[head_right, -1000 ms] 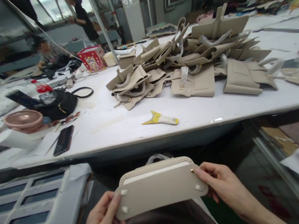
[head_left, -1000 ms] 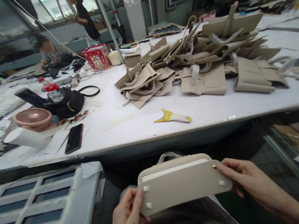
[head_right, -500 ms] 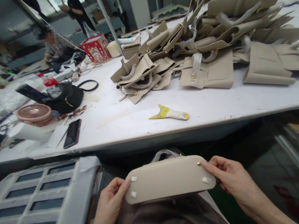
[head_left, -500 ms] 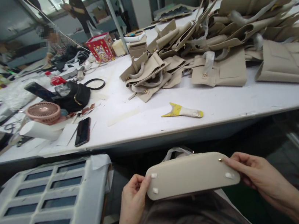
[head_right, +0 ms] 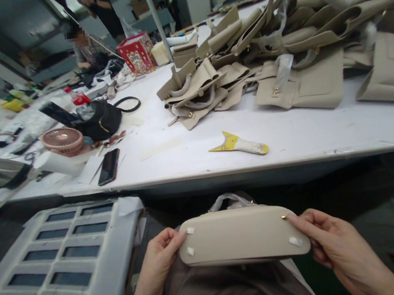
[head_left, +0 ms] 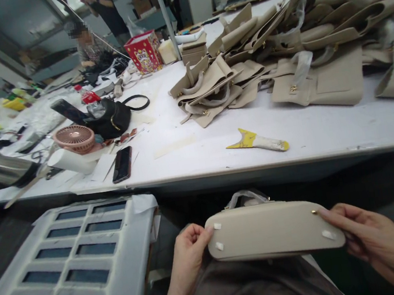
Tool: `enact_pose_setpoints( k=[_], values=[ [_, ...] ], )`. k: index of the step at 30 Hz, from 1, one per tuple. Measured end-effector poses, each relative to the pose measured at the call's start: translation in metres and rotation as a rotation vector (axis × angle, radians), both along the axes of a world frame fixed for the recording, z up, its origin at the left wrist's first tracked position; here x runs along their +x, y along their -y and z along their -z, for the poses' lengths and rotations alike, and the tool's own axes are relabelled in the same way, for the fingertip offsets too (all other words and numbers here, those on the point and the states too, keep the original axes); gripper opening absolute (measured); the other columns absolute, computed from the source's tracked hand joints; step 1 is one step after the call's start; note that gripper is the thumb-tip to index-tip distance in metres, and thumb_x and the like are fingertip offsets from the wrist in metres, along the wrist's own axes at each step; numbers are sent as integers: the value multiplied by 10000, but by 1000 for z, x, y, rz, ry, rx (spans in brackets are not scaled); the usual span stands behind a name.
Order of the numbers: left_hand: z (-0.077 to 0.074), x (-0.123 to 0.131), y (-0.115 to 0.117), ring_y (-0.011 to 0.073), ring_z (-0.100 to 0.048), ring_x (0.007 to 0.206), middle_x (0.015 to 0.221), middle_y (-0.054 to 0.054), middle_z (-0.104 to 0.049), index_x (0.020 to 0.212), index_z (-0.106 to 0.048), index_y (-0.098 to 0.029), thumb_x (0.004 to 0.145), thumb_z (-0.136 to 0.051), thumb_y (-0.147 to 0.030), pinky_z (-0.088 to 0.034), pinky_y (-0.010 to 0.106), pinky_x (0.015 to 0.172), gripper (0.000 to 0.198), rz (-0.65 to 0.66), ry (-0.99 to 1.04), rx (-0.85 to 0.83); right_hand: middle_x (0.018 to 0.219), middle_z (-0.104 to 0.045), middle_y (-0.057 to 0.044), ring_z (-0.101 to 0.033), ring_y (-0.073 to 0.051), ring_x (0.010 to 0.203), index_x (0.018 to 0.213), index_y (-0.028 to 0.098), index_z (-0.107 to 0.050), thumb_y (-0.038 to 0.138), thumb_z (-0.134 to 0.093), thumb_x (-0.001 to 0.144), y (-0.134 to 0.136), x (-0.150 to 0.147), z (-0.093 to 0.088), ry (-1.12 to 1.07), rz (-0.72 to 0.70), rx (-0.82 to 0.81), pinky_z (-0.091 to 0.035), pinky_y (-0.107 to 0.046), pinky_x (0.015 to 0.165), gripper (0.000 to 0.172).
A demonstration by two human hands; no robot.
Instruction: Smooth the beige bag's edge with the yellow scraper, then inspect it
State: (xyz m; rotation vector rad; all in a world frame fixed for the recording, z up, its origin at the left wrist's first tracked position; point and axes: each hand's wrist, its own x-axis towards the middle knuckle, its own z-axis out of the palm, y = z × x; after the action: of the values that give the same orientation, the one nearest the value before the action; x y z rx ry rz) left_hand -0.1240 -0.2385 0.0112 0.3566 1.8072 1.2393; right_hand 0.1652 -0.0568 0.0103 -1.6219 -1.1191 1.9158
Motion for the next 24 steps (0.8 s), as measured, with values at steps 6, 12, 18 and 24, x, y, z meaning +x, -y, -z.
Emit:
enact_pose_setpoints(
  k=[6, 12, 18, 24],
  values=[
    [-4, 1, 0, 79, -326, 569, 612, -24, -438, 688, -480, -143, 713, -731, -613, -255, 187, 514, 534, 10, 25, -22, 475, -371, 97, -265, -11, 385, 632, 182, -483, 530, -798, 671, 3, -5, -1, -51, 46, 0, -173, -166, 369, 471],
    [-11, 4, -5, 79, -266, 557, 598, -41, -376, 664, -466, -147, 663, -752, -646, -227, 182, 491, 575, 1, 80, -73, 409, -348, 118, -274, -13, 330, 653, 201, -447, 518, -766, 716, 2, -7, -6, -83, 45, 22, -136, -173, 359, 455],
    [-21, 10, -11, 59, -258, 517, 554, -50, -371, 659, -494, -139, 577, -819, -621, -210, 165, 480, 587, -76, 154, -83, 413, -366, 113, -288, -14, 330, 652, 197, -467, 500, -764, 722, 3, -5, -6, -100, 54, 13, -140, -173, 348, 430],
    [-18, 8, -9, 62, -303, 517, 585, -26, -431, 669, -501, -143, 600, -815, -601, -206, 155, 464, 559, -97, 168, -94, 416, -379, 105, -303, -14, 337, 648, 191, -479, 496, -761, 723, 2, -5, -8, -90, 47, 10, -132, -169, 351, 422]
  ],
)
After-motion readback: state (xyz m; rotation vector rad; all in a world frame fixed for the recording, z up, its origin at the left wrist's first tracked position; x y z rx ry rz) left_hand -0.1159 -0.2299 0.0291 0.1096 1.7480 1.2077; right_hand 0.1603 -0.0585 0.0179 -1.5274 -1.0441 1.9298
